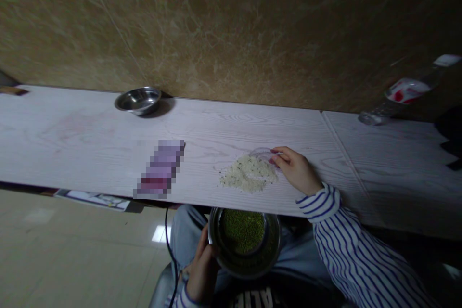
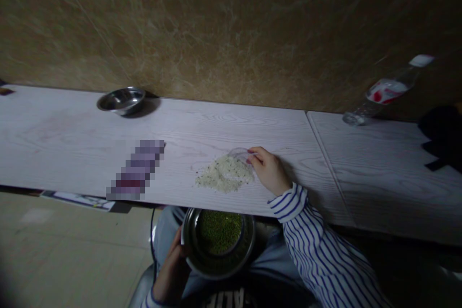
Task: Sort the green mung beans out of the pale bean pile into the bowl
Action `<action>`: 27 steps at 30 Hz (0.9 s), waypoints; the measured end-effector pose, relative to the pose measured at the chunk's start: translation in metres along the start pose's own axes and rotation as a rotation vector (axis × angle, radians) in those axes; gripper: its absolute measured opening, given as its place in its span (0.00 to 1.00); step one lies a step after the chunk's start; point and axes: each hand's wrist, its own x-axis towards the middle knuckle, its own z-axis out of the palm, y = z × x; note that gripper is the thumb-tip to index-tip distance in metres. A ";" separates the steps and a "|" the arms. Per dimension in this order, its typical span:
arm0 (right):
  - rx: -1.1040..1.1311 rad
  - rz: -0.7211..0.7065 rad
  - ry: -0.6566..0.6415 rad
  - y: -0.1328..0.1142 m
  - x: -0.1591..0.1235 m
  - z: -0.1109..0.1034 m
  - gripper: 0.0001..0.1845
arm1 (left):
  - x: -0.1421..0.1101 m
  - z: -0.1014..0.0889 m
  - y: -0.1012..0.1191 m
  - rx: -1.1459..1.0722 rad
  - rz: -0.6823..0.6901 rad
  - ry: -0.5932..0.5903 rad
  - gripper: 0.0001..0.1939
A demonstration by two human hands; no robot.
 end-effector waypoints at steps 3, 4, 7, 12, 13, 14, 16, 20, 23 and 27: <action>0.066 0.024 -0.027 -0.002 -0.003 0.002 0.11 | -0.001 0.003 0.002 -0.013 -0.009 -0.004 0.26; 0.077 0.031 -0.040 -0.002 -0.004 0.002 0.12 | -0.001 0.004 0.003 -0.021 -0.015 -0.004 0.26; 0.101 0.040 -0.070 -0.005 -0.008 0.003 0.13 | -0.003 0.008 0.005 -0.044 -0.031 -0.007 0.27; 0.134 0.041 -0.114 -0.010 -0.015 0.004 0.12 | -0.005 0.011 0.006 -0.013 -0.038 0.013 0.31; 0.132 0.039 -0.119 -0.011 -0.017 0.003 0.12 | -0.006 0.011 0.005 -0.011 -0.037 0.018 0.32; 0.128 0.036 -0.123 -0.012 -0.019 0.003 0.12 | -0.006 0.011 0.005 -0.011 -0.035 0.025 0.32; 0.122 0.030 -0.127 -0.013 -0.021 0.001 0.13 | -0.006 0.010 0.005 -0.012 -0.025 0.025 0.32; 0.130 0.038 -0.042 -0.008 -0.013 -0.009 0.17 | -0.005 0.007 0.004 -0.040 -0.039 -0.001 0.31; 0.107 0.061 0.066 -0.002 0.001 -0.016 0.18 | -0.005 0.005 0.003 -0.071 -0.064 -0.014 0.31; 0.066 0.087 0.102 0.004 0.012 -0.014 0.15 | -0.005 0.004 0.001 -0.076 -0.054 -0.014 0.33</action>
